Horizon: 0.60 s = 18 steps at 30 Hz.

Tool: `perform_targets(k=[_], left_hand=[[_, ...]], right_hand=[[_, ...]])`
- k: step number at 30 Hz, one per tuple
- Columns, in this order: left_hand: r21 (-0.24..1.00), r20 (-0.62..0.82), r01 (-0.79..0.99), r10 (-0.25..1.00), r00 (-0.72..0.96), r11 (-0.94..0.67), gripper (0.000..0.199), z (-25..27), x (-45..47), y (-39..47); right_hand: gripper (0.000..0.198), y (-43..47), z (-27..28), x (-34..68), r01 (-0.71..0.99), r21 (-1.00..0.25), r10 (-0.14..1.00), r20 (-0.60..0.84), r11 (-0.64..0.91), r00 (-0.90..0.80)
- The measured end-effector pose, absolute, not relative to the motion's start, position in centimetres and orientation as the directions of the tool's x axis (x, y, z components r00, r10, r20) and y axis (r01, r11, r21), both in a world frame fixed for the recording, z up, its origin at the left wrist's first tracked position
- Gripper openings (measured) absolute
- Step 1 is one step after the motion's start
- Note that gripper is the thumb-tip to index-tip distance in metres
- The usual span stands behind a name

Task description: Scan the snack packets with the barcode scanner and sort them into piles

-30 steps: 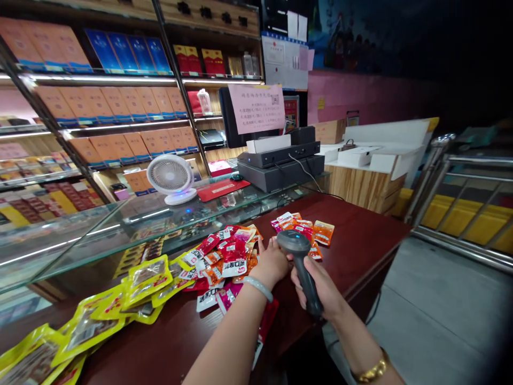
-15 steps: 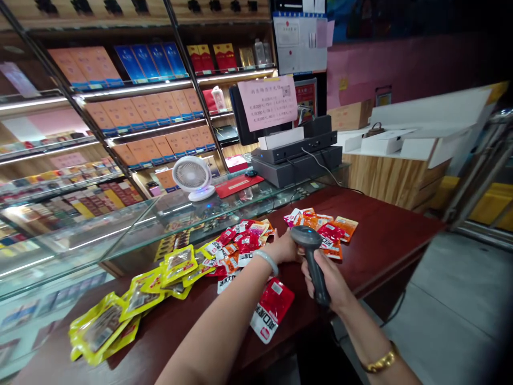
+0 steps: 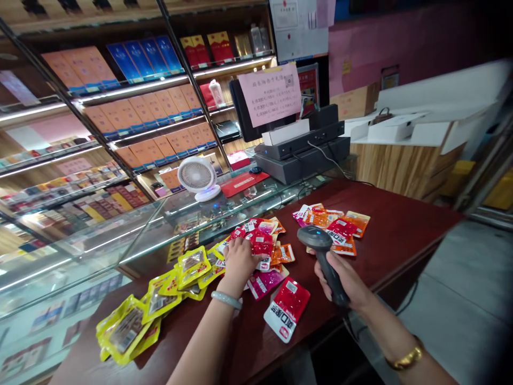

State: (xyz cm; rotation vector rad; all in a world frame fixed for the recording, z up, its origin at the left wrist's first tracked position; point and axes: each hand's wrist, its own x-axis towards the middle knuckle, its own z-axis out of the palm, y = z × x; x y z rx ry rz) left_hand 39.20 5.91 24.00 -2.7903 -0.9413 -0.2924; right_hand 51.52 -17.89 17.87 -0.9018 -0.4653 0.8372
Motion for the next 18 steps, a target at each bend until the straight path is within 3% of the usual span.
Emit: perform_targets(k=[5, 11, 18], left_hand=[[0.01, 0.203, 0.561, 0.551, 0.81, -0.828, 0.034, 24.3, 40.2, 5.1], [0.287, 0.105, 0.511, 0.557, 0.824, -0.81, 0.031, 24.4, 41.3, 3.4], [0.367, 0.087, 0.465, 0.528, 0.845, -0.805, 0.036, 24.6, 42.5, 2.3]], right_hand=[[0.044, -17.9, 17.8, 51.5, -0.417, -0.846, 0.793, 0.01, 0.331, 0.609], [0.046, -18.3, 18.5, 51.1, -0.404, -0.867, 0.821, 0.011, 0.292, 0.57], [0.047, -19.1, 18.8, 51.0, -0.427, -0.874, 0.852, -0.029, 0.232, 0.522]])
